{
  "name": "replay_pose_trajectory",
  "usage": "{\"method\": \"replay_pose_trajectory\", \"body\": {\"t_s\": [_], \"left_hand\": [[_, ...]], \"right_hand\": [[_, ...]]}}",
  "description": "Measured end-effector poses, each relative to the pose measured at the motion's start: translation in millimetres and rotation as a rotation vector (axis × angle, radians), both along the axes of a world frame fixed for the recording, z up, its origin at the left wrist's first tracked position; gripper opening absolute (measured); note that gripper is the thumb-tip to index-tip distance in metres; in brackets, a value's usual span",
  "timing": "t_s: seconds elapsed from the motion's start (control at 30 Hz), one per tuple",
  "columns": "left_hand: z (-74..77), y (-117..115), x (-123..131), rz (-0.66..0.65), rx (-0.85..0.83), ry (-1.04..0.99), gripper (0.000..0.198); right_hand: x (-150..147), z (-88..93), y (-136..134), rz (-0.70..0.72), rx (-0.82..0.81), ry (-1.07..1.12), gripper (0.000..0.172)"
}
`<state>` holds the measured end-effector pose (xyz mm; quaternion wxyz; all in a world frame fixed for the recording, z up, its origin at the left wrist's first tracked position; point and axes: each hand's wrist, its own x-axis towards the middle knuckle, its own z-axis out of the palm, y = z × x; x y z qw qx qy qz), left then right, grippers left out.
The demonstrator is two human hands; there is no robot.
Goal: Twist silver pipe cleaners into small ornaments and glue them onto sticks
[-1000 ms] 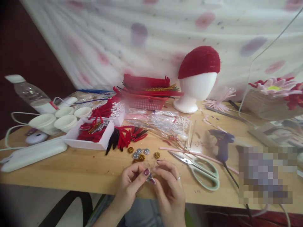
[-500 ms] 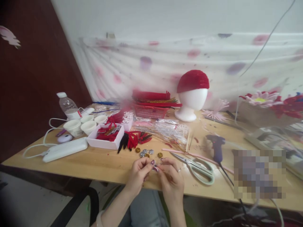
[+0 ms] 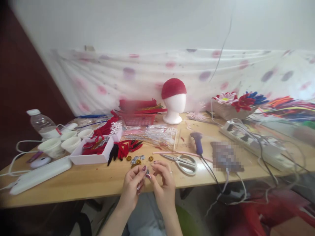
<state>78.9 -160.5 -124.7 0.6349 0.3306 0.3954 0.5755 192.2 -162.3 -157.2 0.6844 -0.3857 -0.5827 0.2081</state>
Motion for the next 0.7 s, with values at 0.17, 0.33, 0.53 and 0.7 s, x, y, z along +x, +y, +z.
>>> {"method": "replay_pose_trajectory", "body": {"t_s": [0.17, 0.33, 0.53, 0.7], "left_hand": [[-0.3, -4, 7, -0.004, -0.069, -0.034, 0.060], [-1.7, -3, 13, 0.024, -0.135, -0.057, 0.061], [-4.3, -2, 11, 0.009, -0.189, -0.060, 0.057], [0.6, 2, 11, 0.003, -0.203, -0.056, 0.057]], "right_hand": [[2, -4.5, -6, -0.024, 0.003, -0.019, 0.014], [0, -11.3, -2, -0.021, 0.006, 0.114, 0.011], [4, -2.7, -1, -0.031, 0.024, 0.065, 0.009], [7, 6.8, 5, -0.066, 0.025, 0.048, 0.010]]}}
